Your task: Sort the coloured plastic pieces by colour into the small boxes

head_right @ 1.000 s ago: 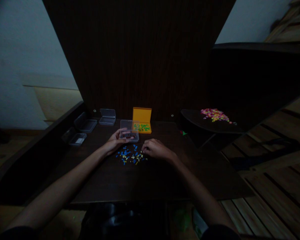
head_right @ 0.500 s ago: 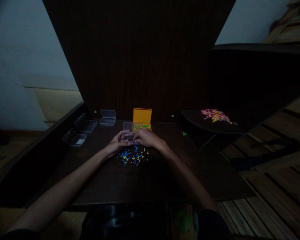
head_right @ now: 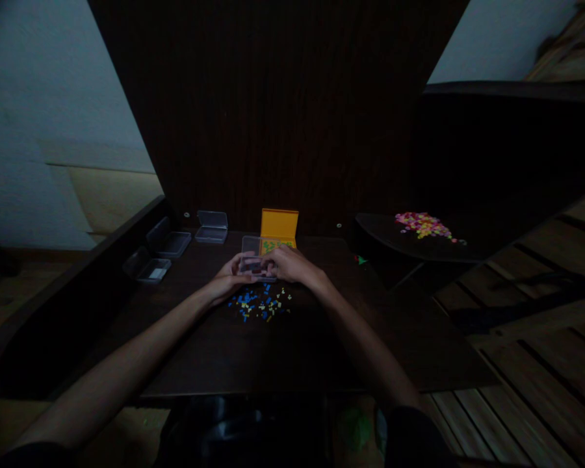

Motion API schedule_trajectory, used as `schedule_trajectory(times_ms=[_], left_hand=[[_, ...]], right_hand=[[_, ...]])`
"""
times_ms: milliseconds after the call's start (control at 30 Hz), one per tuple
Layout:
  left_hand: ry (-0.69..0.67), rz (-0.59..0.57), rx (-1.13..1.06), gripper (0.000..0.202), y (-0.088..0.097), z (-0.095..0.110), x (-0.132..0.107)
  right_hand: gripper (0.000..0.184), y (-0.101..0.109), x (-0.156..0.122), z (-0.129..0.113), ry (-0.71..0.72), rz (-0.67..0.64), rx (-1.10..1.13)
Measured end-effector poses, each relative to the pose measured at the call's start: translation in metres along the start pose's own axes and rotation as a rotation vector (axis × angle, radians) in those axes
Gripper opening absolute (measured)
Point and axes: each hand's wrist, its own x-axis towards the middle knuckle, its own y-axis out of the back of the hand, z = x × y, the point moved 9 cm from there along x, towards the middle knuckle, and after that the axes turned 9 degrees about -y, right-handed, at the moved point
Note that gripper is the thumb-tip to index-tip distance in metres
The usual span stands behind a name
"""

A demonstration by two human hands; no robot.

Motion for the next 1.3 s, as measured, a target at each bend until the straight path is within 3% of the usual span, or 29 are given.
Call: schedule_trajectory(times_ms=[367,500,833,1167,1300], left_hand=[[-0.008,-0.041,0.002,0.067,-0.005,0.003,-0.002],[0.005,0.002,0.001,0.067,-0.002,0.002,-0.001],[-0.013,-0.034,0.002,0.066,-0.002,0.000,0.001],[0.006,-0.026,0.010,0.065,-0.003,-0.001,-0.001],[-0.001,-0.032,0.000,0.064,-0.004,-0.001,-0.002]], right_hand=[[0.021,0.011,-0.001,0.000,0.014,0.102,-0.050],[0.020,0.005,0.000,-0.002,0.069,0.032,-0.034],[0.013,-0.002,0.004,0.002,-0.028,-0.103,-0.035],[0.017,0.007,0.003,0.003,-0.075,0.029,-0.079],[0.021,0.002,0.004,0.001,-0.109,0.023,-0.098]])
